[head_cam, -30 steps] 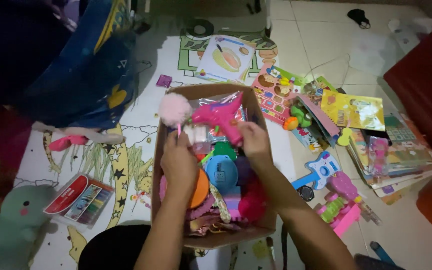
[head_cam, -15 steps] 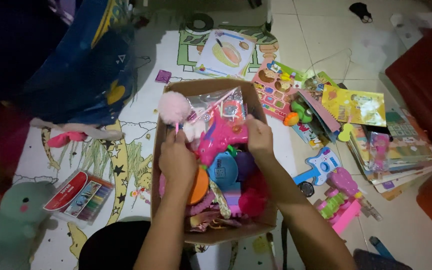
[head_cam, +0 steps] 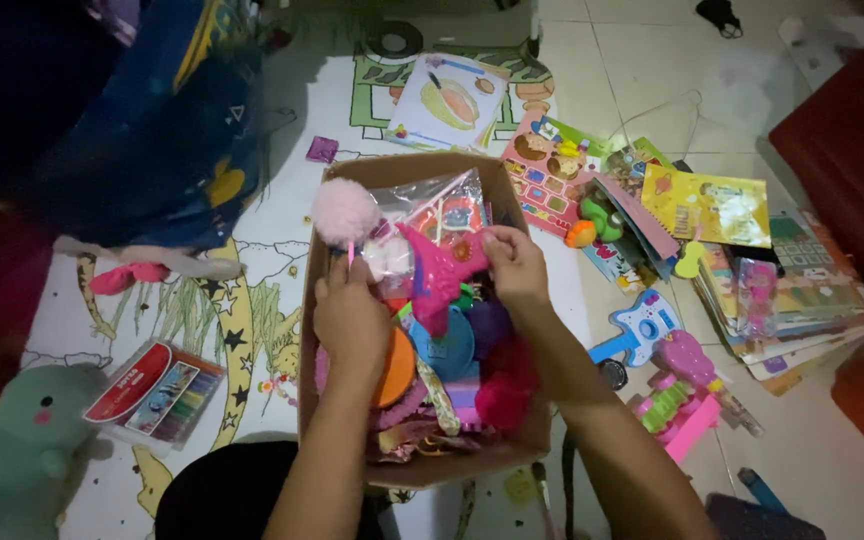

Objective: The person packs various children's toys and stationery items into a cardboard box. They place plastic toys, a toy guitar, notebooks, and other small items into the box one by one, arranging them to fit.

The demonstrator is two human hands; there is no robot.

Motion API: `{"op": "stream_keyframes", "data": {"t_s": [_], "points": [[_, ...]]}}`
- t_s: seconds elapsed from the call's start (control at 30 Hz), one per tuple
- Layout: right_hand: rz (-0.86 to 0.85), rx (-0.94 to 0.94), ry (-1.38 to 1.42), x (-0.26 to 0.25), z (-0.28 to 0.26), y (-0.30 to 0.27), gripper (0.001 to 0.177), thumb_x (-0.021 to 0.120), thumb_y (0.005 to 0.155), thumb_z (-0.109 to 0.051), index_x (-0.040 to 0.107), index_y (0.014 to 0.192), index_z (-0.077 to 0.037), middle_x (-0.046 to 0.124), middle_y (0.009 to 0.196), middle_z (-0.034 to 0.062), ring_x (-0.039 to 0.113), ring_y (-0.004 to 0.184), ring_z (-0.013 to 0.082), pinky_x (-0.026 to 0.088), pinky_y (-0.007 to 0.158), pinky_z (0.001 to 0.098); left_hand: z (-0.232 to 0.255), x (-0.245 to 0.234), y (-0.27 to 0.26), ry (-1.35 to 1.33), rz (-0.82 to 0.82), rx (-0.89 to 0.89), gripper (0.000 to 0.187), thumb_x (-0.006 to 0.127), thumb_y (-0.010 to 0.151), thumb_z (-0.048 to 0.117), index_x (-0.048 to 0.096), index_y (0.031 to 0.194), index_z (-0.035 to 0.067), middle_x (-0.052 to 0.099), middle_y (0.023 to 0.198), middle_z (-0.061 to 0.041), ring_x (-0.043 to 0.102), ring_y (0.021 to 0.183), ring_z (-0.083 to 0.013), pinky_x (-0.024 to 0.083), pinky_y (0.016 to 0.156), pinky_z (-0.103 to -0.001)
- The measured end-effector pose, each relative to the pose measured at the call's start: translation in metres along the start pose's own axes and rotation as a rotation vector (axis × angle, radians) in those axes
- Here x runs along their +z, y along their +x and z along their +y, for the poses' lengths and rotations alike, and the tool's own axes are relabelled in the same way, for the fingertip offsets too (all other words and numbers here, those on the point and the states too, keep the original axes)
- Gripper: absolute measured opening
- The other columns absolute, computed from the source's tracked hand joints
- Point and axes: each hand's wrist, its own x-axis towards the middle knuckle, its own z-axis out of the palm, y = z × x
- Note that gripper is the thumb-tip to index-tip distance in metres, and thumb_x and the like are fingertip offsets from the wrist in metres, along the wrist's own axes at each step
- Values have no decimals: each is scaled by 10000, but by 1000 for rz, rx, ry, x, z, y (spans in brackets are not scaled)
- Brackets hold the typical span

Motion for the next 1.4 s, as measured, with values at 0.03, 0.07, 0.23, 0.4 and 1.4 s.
{"op": "stream_keyframes", "data": {"t_s": [0.03,0.07,0.23,0.4,1.4], "points": [[-3,0,1,-8,-8,-3,225,705,1039,-232,756,1191,-74,642,605,6,570,475,86,434,454,210,-1,-3,1,2,2,-2,463,696,808,68,697,1260,172,645,1438,-39,629,1216,-360,624,883,-504],[-111,-37,-48,-16,-16,-6,213,702,1036,-223,765,1184,-83,624,610,6,554,505,83,428,474,217,-3,-5,2,0,-16,17,472,773,763,97,704,1225,159,652,1431,-68,626,1229,-379,612,906,-515],[-432,-8,-239,-46,-76,-40,216,715,1006,-225,807,1156,-100,674,684,50,564,629,142,503,611,317,-2,-2,0,-8,-8,31,591,864,734,117,704,1303,135,643,1462,-106,601,1278,-378,585,953,-509],[-712,95,-138,-41,-118,-59,370,652,1023,-319,772,1241,-44,769,828,94,631,738,175,540,729,340,-11,-6,2,-65,115,25,339,660,951,118,732,1263,228,681,1403,-42,636,1211,-338,593,923,-485],[-767,-251,-980,15,-10,-76,258,749,790,-316,797,972,-140,798,909,123,772,923,394,611,781,532,35,-13,-16,-331,62,445,183,638,948,109,784,1050,150,723,1222,-102,666,1183,-344,533,1013,-454]]}}
